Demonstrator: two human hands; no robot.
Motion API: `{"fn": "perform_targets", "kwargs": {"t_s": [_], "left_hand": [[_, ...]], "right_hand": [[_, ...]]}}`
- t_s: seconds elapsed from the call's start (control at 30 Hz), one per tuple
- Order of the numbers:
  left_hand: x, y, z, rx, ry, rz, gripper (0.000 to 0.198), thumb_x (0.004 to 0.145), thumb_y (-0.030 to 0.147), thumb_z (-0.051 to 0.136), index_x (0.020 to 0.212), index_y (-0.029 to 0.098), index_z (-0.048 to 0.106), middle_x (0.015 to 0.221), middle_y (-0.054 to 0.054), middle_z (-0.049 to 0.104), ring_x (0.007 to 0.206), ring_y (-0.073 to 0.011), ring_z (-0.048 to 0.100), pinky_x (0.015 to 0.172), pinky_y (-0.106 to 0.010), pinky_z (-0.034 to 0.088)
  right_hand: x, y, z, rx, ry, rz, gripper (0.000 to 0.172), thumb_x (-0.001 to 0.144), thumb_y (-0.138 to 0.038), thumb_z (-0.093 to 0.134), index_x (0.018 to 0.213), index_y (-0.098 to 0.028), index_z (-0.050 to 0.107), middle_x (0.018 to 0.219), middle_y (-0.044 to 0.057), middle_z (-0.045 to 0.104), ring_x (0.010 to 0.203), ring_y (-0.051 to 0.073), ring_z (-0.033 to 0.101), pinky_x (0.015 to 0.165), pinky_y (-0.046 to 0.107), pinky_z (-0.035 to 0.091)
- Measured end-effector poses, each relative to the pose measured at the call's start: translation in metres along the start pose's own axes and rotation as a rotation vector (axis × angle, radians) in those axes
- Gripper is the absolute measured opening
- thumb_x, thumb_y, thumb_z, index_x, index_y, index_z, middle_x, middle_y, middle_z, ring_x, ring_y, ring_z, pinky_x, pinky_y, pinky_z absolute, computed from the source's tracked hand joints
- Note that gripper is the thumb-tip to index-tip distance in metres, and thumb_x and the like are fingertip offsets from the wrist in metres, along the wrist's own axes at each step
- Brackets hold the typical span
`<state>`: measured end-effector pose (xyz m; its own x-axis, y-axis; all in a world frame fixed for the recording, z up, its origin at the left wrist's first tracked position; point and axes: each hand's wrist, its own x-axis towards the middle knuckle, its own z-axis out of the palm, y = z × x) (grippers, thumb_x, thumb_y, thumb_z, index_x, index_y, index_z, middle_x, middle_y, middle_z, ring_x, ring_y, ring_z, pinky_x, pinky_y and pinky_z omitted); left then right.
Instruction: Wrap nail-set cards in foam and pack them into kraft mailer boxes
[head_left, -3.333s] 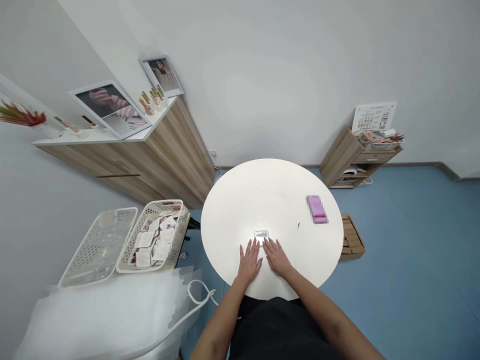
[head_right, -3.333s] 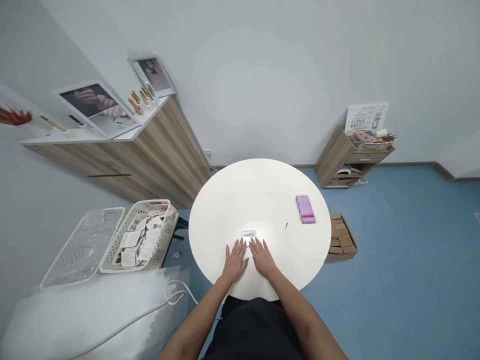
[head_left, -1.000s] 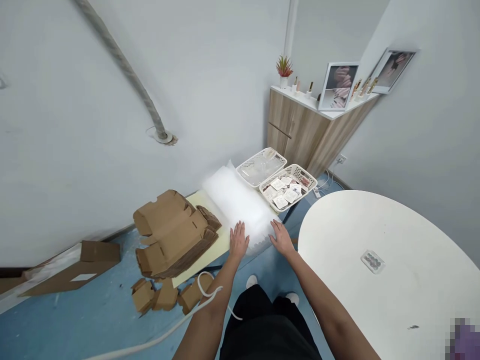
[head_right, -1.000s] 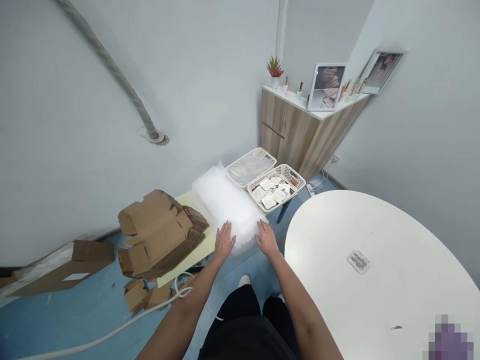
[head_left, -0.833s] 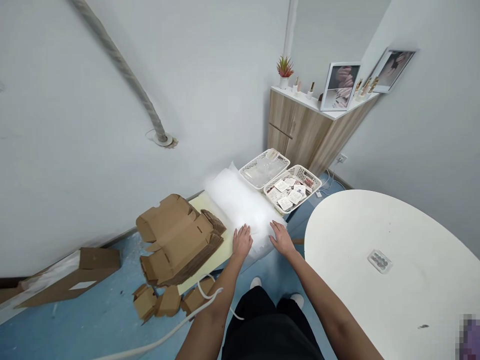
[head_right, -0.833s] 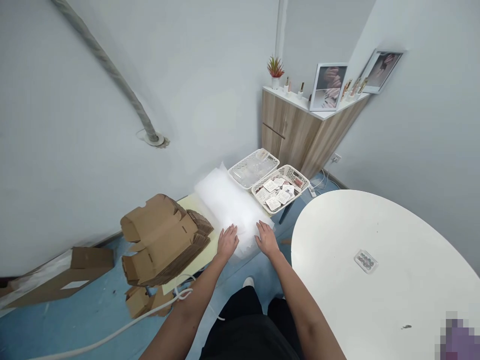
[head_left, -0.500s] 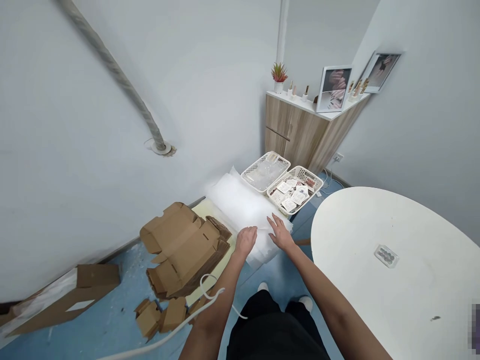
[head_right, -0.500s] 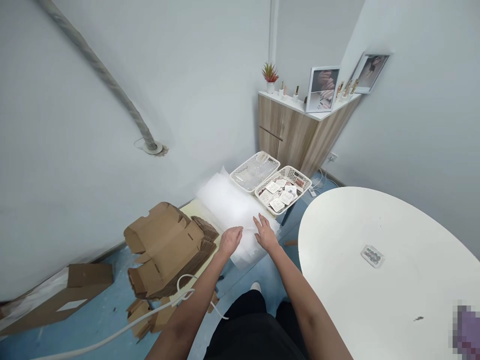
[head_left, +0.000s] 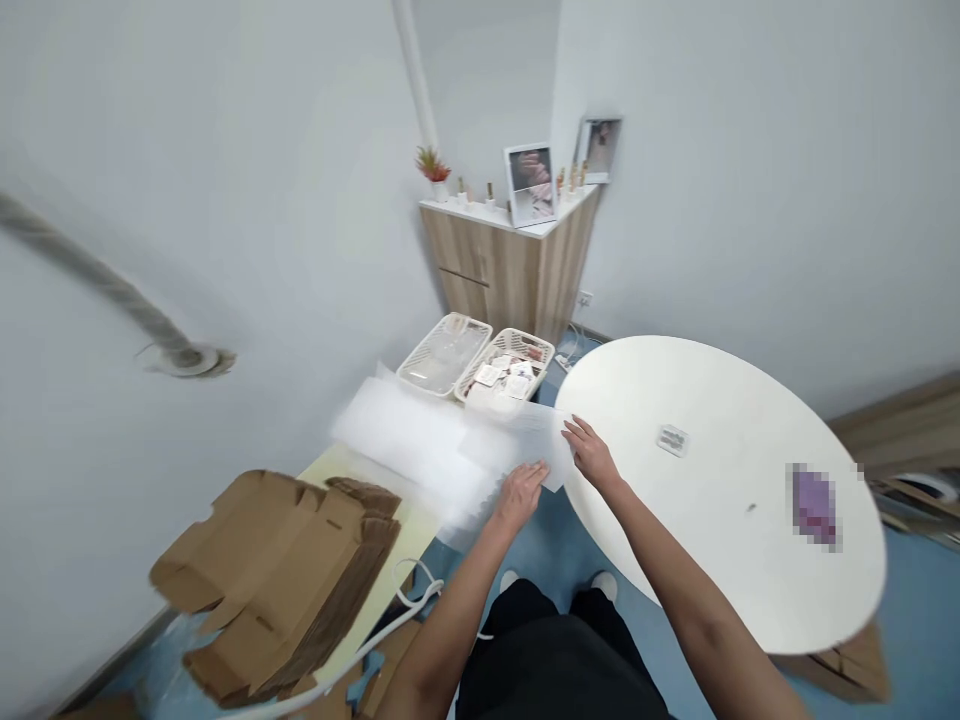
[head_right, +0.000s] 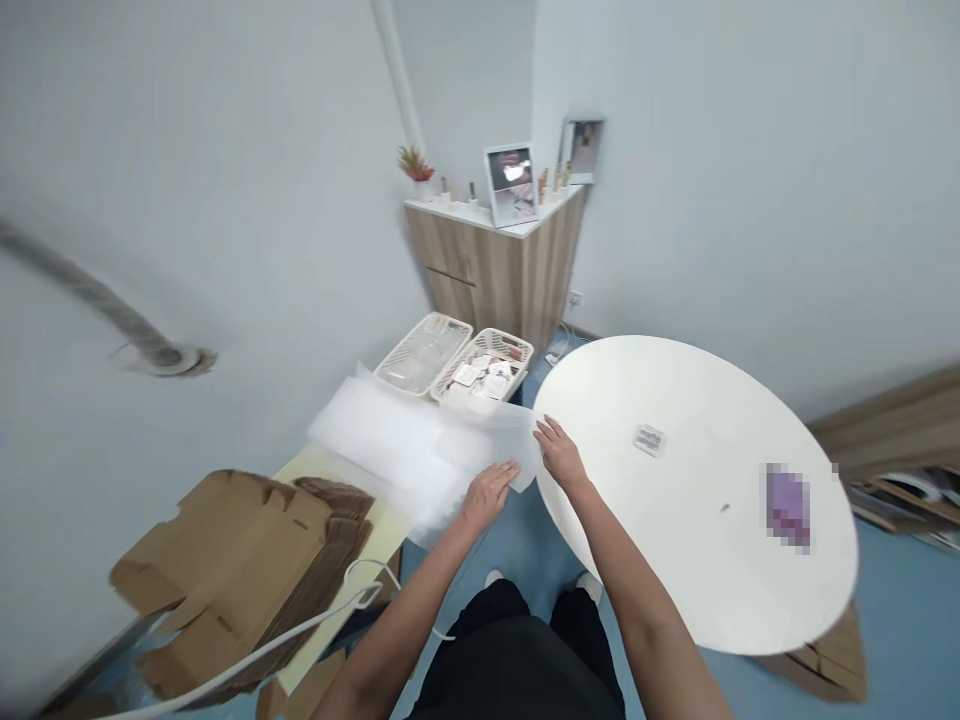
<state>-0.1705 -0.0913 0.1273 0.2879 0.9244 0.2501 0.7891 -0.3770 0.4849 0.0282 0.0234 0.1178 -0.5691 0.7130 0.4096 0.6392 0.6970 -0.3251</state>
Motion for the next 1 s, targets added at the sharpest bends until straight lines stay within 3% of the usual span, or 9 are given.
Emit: {"fn": "perform_targets", "kwargs": {"t_s": [0.2,0.3,0.43,0.53,0.7,0.9,1.0], "left_hand": [[0.053,0.061,0.085,0.042,-0.194,0.125,0.045,0.090,0.007,0.040,0.129,0.023,0.057,0.141,-0.008,0.053,0.133,-0.0201,0.046,0.110,-0.045,0.039],[0.070,0.079,0.118,0.075,-0.280,0.181,0.042,0.092,0.009,0.041,0.127,0.025,0.059,0.140,-0.006,0.054,0.135,-0.0205,0.044,0.112,-0.046,0.036],[0.077,0.083,0.144,0.067,-0.376,0.261,0.041,0.094,0.010,0.040,0.126,0.027,0.060,0.135,-0.003,0.059,0.133,-0.0194,0.047,0.113,-0.047,0.035],[0.073,0.079,0.150,0.049,-0.391,0.278,0.041,0.095,0.011,0.038,0.126,0.027,0.060,0.130,-0.003,0.063,0.129,-0.0186,0.051,0.112,-0.047,0.036],[0.063,0.072,0.142,0.035,-0.321,0.283,0.045,0.092,0.009,0.036,0.130,0.022,0.057,0.129,-0.006,0.064,0.126,-0.0178,0.054,0.110,-0.045,0.040],[0.053,0.055,0.136,0.094,-0.328,0.277,0.048,0.088,0.006,0.036,0.129,0.022,0.057,0.129,-0.006,0.064,0.125,-0.0189,0.055,0.111,-0.046,0.040],[0.053,0.043,0.134,0.153,-0.374,0.244,0.045,0.088,0.005,0.037,0.124,0.020,0.059,0.131,-0.007,0.062,0.128,-0.0199,0.052,0.112,-0.047,0.037]], "right_hand": [[-0.109,0.077,-0.062,-0.161,-0.013,0.217,0.050,0.080,0.003,0.039,0.118,-0.019,0.064,0.129,0.010,0.062,0.134,0.026,0.041,0.103,0.049,0.048],[-0.157,0.102,-0.074,-0.188,-0.036,0.299,0.046,0.084,-0.001,0.041,0.118,-0.021,0.063,0.129,0.010,0.062,0.131,0.027,0.044,0.100,0.050,0.049],[-0.196,0.116,-0.079,-0.217,-0.038,0.379,0.044,0.087,-0.004,0.039,0.120,-0.020,0.061,0.132,0.011,0.058,0.129,0.027,0.042,0.094,0.045,0.050],[-0.205,0.119,-0.080,-0.237,-0.057,0.421,0.047,0.085,-0.002,0.039,0.122,-0.021,0.059,0.133,0.010,0.057,0.118,0.027,0.045,0.087,0.042,0.048],[-0.204,0.128,-0.081,-0.289,-0.073,0.528,0.043,0.084,-0.008,0.046,0.122,-0.021,0.059,0.122,0.011,0.059,0.097,0.026,0.047,0.078,0.039,0.040],[-0.196,0.142,-0.084,-0.249,-0.037,0.482,0.024,0.086,-0.007,0.048,0.095,-0.022,0.065,0.106,0.007,0.064,0.096,0.023,0.047,0.080,0.036,0.033],[-0.192,0.142,-0.085,-0.231,-0.058,0.411,0.025,0.085,-0.005,0.048,0.093,-0.022,0.064,0.108,0.007,0.064,0.101,0.023,0.047,0.085,0.038,0.031]]}}
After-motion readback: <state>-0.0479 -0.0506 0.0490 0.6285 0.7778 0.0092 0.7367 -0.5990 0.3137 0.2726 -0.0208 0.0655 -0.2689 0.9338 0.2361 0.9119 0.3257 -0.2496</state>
